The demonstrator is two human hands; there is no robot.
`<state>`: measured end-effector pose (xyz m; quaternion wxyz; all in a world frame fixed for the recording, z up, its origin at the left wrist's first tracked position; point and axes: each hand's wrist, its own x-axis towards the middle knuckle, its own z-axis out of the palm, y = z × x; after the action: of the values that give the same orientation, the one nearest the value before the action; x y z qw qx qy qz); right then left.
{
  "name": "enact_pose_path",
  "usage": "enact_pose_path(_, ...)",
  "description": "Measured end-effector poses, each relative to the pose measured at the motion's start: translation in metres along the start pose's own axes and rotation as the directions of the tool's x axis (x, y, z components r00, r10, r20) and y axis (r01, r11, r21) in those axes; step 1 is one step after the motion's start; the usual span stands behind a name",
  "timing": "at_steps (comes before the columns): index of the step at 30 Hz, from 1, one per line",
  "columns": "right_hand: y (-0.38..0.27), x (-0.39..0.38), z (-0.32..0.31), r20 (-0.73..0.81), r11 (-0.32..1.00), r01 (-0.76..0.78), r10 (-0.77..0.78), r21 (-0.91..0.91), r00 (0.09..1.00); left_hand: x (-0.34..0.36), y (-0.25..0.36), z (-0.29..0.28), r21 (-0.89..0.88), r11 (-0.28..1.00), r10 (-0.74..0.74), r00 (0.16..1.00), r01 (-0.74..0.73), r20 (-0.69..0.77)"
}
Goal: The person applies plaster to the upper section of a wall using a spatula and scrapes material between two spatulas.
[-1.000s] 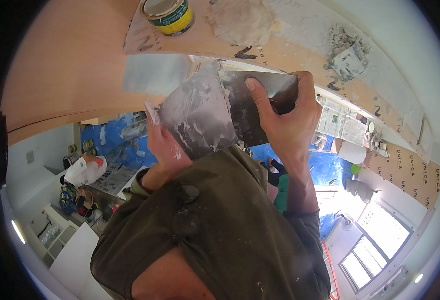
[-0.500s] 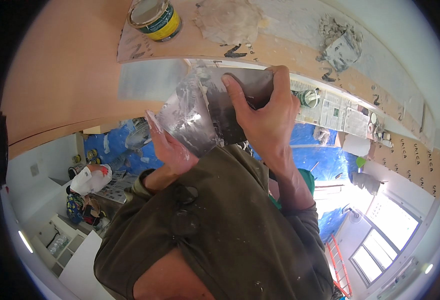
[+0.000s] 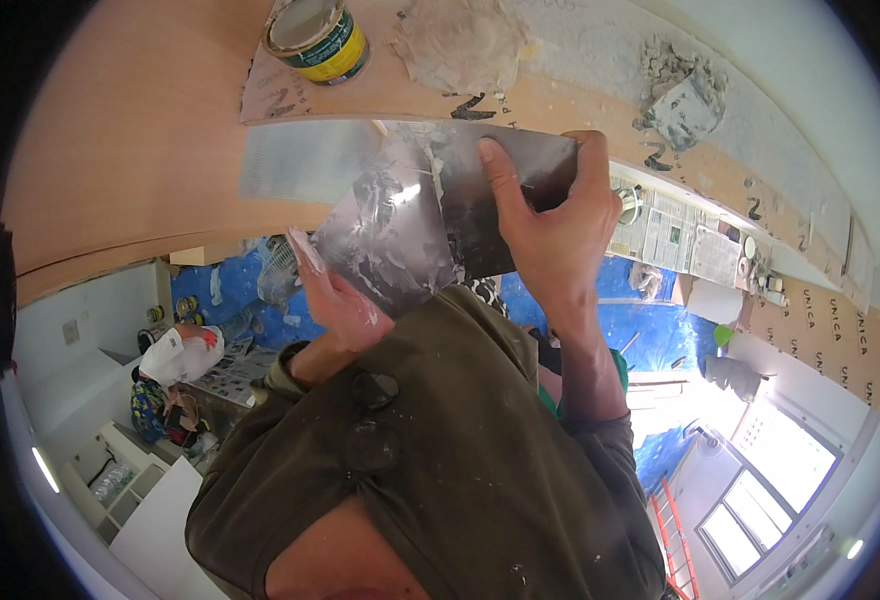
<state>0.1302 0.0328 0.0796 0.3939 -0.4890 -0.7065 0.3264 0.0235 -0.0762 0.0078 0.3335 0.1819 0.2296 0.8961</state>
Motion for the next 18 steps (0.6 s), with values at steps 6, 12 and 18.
enact_pose_path(6,0.001,0.003,-0.009,-0.014,1.000,-0.014,0.014,0.019,1.000,0.010,0.020,0.037,0.097,0.927,-0.374,0.913,0.362,0.160)
enact_pose_path(12,0.000,0.003,-0.013,-0.010,1.000,0.016,-0.016,0.012,1.000,-0.004,0.018,0.027,0.118,0.922,-0.376,0.925,0.368,0.054)
enact_pose_path(18,-0.006,0.002,-0.017,0.020,0.998,0.044,-0.043,-0.036,0.999,-0.031,0.007,-0.007,0.608,0.780,-0.048,0.983,0.147,-0.177)
